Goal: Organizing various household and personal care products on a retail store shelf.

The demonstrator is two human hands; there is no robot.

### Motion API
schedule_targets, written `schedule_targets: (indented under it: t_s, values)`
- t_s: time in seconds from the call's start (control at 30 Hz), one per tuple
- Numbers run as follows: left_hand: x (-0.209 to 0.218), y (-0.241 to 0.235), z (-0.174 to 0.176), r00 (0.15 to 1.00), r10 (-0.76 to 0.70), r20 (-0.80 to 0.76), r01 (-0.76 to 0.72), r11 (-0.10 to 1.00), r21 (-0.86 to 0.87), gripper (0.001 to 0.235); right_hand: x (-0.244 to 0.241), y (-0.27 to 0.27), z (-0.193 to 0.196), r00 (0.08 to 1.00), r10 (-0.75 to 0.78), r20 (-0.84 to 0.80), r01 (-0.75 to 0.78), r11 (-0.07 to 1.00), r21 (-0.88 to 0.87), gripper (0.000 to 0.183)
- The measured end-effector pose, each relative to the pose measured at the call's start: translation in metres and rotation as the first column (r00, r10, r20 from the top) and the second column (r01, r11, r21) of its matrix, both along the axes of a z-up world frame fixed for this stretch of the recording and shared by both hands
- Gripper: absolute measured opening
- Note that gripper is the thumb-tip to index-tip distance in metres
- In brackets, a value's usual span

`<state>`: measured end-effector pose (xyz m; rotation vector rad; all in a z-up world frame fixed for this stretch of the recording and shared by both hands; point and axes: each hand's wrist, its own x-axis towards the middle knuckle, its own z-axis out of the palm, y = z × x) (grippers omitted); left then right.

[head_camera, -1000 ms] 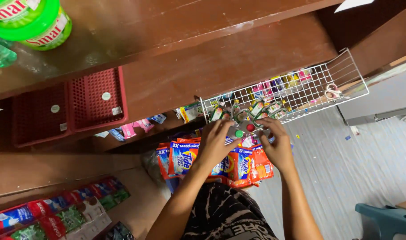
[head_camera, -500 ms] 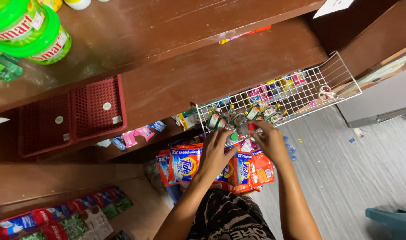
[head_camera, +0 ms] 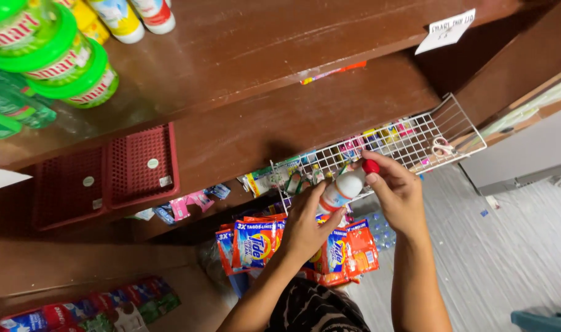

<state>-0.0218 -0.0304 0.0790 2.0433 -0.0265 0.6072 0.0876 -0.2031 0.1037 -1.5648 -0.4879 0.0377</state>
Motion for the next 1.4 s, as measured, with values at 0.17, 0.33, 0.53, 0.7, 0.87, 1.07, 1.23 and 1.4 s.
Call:
schedule_targets:
  t_s: [0.17, 0.33, 0.53, 0.7, 0.87, 1.07, 1.23, 1.4]
  values:
    - [-0.005, 0.008, -0.005, 0.990, 0.129, 0.052, -0.119, 0.979, -0.168, 0.057, -0.013, 0.025, 0.026, 0.990, 0.128, -0.050, -0.123, 0.987, 0.105, 0.047]
    - [-0.015, 0.033, 0.023, 0.920, 0.319, 0.227, -0.317, 0.947, -0.045, 0.061, -0.029, 0.071, 0.031, 0.937, 0.346, 0.043, -0.348, 0.924, 0.161, 0.064]
    - [-0.020, 0.080, 0.045, 0.832, 0.453, 0.320, -0.487, 0.873, 0.031, 0.066, -0.043, 0.130, 0.087, 0.903, 0.411, 0.122, -0.415, 0.910, 0.008, 0.044]
    - [-0.031, 0.134, 0.127, 0.691, 0.415, 0.591, -0.595, 0.792, 0.139, 0.073, -0.026, 0.187, 0.158, 0.811, 0.427, 0.400, -0.427, 0.899, -0.094, 0.037]
    - [-0.024, 0.186, 0.150, 0.665, 0.526, 0.530, -0.733, 0.597, 0.327, 0.051, 0.020, 0.268, 0.187, 0.748, 0.403, 0.527, -0.406, 0.906, -0.118, 0.042]
    - [-0.014, 0.197, 0.131, 0.630, 0.530, 0.568, -0.758, 0.578, 0.302, 0.030, 0.057, 0.340, 0.173, 0.734, 0.441, 0.516, -0.385, 0.897, -0.219, 0.048]
    - [-0.011, 0.201, 0.127, 0.626, 0.528, 0.574, -0.755, 0.596, 0.274, 0.025, 0.058, 0.354, 0.169, 0.731, 0.415, 0.541, -0.321, 0.909, -0.264, 0.051]
    - [-0.008, 0.202, 0.127, 0.613, 0.533, 0.583, -0.767, 0.577, 0.279, 0.024, 0.043, 0.350, 0.175, 0.729, 0.406, 0.552, -0.326, 0.914, -0.242, 0.061]
